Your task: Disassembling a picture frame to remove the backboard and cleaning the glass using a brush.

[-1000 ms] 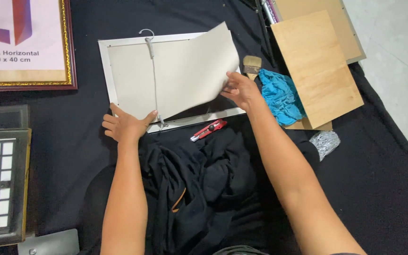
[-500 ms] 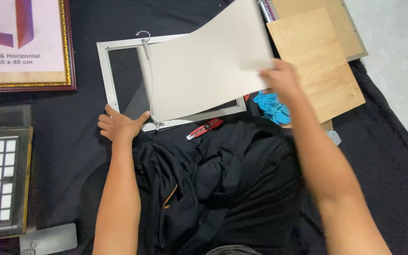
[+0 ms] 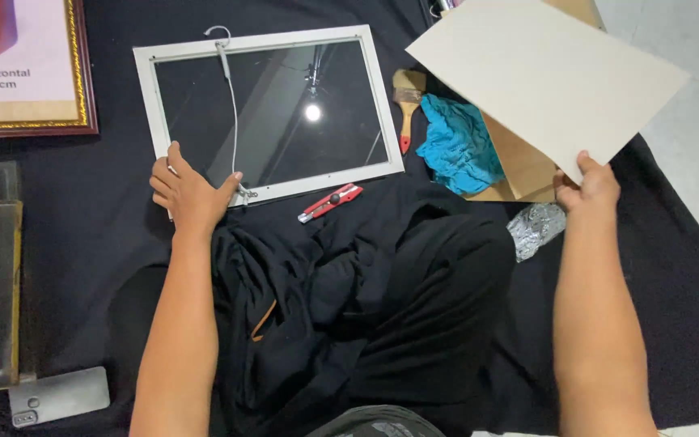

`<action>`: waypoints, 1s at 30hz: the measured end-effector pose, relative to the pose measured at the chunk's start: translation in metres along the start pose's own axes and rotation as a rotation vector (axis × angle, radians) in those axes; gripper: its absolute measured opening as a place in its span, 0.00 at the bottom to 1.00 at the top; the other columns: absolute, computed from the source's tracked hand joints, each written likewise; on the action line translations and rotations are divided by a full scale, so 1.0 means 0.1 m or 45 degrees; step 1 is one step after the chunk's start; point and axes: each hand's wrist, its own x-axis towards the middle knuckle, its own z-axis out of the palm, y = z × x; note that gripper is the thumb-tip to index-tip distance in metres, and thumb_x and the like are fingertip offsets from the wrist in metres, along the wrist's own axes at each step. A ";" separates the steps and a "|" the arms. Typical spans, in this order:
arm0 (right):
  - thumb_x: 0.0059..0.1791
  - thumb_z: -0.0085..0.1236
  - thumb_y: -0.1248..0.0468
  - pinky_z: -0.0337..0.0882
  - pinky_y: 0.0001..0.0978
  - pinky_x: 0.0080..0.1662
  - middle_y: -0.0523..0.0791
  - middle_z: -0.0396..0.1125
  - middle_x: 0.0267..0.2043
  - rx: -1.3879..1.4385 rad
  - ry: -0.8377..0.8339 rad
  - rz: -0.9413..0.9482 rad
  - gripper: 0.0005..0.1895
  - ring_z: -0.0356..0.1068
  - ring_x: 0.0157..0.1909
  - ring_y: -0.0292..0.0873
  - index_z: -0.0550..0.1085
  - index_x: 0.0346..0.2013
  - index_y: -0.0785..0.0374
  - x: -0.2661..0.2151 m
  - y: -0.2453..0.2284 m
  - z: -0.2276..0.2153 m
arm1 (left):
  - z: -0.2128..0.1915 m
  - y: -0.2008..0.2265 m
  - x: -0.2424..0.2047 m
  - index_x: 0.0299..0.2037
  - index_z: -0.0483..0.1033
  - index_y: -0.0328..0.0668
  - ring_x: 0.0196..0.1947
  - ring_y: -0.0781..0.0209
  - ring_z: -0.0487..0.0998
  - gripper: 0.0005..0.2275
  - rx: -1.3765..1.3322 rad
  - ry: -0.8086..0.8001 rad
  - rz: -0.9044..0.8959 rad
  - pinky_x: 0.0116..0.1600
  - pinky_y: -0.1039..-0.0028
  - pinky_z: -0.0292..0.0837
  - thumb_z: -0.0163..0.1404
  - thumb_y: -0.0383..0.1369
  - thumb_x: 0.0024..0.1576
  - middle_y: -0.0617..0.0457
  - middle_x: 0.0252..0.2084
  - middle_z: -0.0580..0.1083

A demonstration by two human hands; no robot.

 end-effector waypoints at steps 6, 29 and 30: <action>0.49 0.67 0.52 0.67 0.52 0.63 0.65 0.49 0.68 -1.174 0.601 -0.355 0.51 0.58 0.68 0.64 0.43 0.75 0.60 0.12 0.32 0.24 | -0.06 -0.05 -0.09 0.70 0.47 0.28 0.56 0.33 0.56 0.46 -0.057 -0.011 0.048 0.61 0.47 0.49 0.66 0.44 0.51 0.27 0.64 0.53; 0.48 0.65 0.45 0.74 0.53 0.51 0.58 0.75 0.45 -2.163 -0.667 -0.726 0.26 0.74 0.52 0.64 0.81 0.47 0.64 -0.09 1.57 2.36 | 0.15 -0.91 0.80 0.62 0.66 0.34 0.50 0.45 0.84 0.26 -0.963 0.302 -0.709 0.51 0.57 0.83 0.62 0.42 0.62 0.36 0.49 0.76; 0.48 0.65 0.45 0.74 0.53 0.51 0.58 0.75 0.45 -2.184 -0.682 -0.722 0.26 0.74 0.52 0.64 0.81 0.47 0.64 0.09 1.64 2.33 | 0.22 -0.94 0.78 0.62 0.66 0.34 0.50 0.45 0.84 0.26 -0.959 0.299 -0.736 0.51 0.57 0.83 0.62 0.42 0.62 0.36 0.49 0.76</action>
